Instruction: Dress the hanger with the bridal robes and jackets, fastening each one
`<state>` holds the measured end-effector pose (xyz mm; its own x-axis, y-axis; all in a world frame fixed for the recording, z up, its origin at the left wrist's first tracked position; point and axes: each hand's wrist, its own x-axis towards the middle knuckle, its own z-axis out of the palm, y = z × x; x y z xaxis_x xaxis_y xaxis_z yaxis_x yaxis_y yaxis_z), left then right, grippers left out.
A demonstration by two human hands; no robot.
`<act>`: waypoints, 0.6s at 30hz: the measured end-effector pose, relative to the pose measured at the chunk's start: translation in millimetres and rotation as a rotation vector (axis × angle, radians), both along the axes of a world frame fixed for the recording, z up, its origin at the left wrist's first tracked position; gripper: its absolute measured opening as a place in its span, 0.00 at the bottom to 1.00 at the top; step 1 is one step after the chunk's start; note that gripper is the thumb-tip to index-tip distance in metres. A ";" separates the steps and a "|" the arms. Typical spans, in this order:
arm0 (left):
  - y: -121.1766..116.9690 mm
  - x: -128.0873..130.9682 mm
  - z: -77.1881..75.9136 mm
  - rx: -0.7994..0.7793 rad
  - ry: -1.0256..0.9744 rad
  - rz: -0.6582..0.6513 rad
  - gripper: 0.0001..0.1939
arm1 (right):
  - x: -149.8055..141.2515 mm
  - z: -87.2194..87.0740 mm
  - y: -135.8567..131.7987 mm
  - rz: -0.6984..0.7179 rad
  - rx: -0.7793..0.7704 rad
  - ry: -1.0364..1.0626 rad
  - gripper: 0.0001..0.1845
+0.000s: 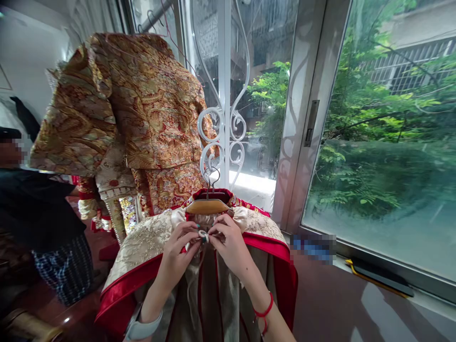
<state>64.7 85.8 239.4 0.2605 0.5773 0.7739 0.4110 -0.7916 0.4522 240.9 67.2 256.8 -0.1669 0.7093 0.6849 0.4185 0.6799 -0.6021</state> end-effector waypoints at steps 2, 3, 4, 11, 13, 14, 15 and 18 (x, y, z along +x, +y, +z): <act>1.4 -5.2 -3.5 0.080 0.051 0.046 0.08 | 6.7 1.9 -1.6 -0.131 0.093 -0.049 0.08; 1.3 -10.1 -5.4 0.101 0.083 0.067 0.09 | 11.9 2.1 -1.7 -0.214 0.138 -0.060 0.09; 0.8 -16.2 -7.6 0.111 0.110 0.090 0.10 | 18.0 1.6 -1.5 -0.299 0.174 -0.064 0.10; -13.7 -35.0 -19.6 -0.143 -0.017 0.089 0.07 | 34.1 -11.4 -8.8 -0.275 0.004 0.147 0.05; -17.8 -26.6 -18.4 -0.327 -0.180 -0.019 0.08 | 29.0 -13.4 -12.4 -0.031 -0.198 0.321 0.07; -19.0 -22.5 -17.7 -0.441 -0.254 -0.104 0.10 | 27.8 -13.9 -13.0 0.078 -0.301 0.396 0.10; -19.6 -19.4 -17.2 -0.555 -0.315 -0.200 0.12 | 28.6 -14.0 -12.8 0.154 -0.382 0.453 0.12; -18.2 -20.1 -17.0 -0.792 -0.405 -0.404 0.19 | 43.2 -11.3 -9.1 0.120 -0.404 0.449 0.15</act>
<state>44.6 67.6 222.4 0.3531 0.8943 0.2748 -0.1277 -0.2449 0.9611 284.1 58.1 245.5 -0.0190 0.9215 0.3880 -0.0007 0.3880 -0.9216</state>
